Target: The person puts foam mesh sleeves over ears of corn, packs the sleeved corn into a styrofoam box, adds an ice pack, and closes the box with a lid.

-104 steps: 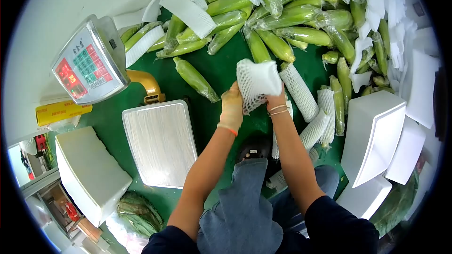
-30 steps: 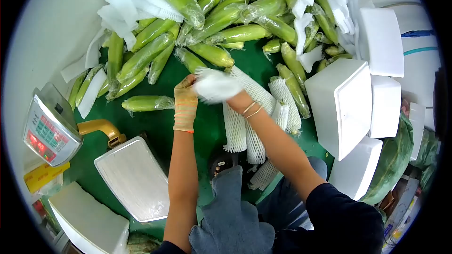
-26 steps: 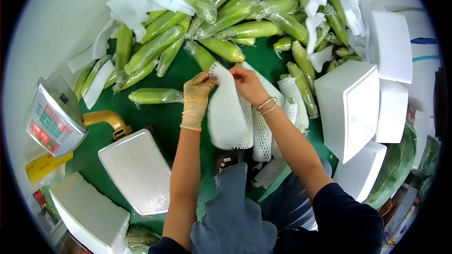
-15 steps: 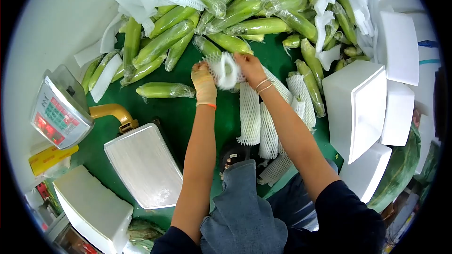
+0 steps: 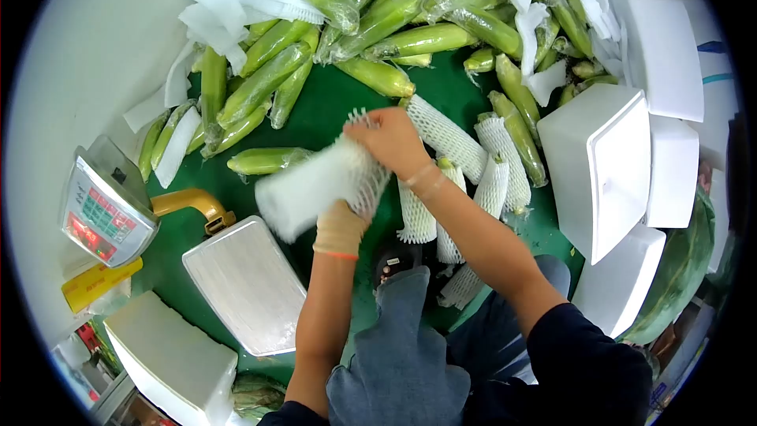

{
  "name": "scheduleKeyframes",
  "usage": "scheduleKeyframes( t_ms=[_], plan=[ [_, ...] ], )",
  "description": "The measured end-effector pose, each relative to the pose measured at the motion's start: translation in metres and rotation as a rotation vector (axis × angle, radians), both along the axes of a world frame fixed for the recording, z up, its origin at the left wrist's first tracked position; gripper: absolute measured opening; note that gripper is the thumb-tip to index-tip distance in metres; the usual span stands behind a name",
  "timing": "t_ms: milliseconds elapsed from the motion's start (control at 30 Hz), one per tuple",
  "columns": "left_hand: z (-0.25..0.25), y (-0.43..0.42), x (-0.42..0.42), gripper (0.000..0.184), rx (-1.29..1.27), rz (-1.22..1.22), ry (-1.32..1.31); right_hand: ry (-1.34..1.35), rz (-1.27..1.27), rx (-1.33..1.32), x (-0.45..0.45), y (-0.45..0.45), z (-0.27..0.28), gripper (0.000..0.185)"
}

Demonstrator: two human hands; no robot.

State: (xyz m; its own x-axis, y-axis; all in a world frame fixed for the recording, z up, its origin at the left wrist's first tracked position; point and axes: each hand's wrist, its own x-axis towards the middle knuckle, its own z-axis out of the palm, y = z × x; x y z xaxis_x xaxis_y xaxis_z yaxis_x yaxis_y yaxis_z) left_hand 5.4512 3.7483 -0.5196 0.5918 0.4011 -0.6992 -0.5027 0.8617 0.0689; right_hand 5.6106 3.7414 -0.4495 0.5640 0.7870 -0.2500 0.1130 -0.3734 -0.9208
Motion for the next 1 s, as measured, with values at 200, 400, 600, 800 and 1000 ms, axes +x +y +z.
scheduleKeyframes(
  t_ms=[200, 400, 600, 800, 1000],
  plan=[
    [-0.164, 0.082, 0.005, 0.035, 1.303, -0.210, 0.949, 0.056, -0.433, -0.257, -0.021, 0.005, -0.100, 0.029],
    [0.001, 0.061, 0.045, 0.042, 0.651, -0.435, 0.159, -0.089, 0.684, -0.316, 0.004, -0.041, -0.095, 0.023],
    [0.058, -0.016, 0.046, 0.060, 0.850, -0.593, 0.291, -0.950, -0.396, -0.287, 0.198, -0.070, 0.013, 0.041],
    [0.062, -0.123, 0.057, 0.084, 1.304, -1.292, 0.819, -0.961, -0.368, -0.251, 0.346, -0.070, -0.024, 0.028],
    [0.045, -0.071, 0.037, 0.030, 1.100, -0.914, 0.519, -1.016, -0.054, 0.126, 0.147, -0.092, 0.116, 0.006]
  ],
)
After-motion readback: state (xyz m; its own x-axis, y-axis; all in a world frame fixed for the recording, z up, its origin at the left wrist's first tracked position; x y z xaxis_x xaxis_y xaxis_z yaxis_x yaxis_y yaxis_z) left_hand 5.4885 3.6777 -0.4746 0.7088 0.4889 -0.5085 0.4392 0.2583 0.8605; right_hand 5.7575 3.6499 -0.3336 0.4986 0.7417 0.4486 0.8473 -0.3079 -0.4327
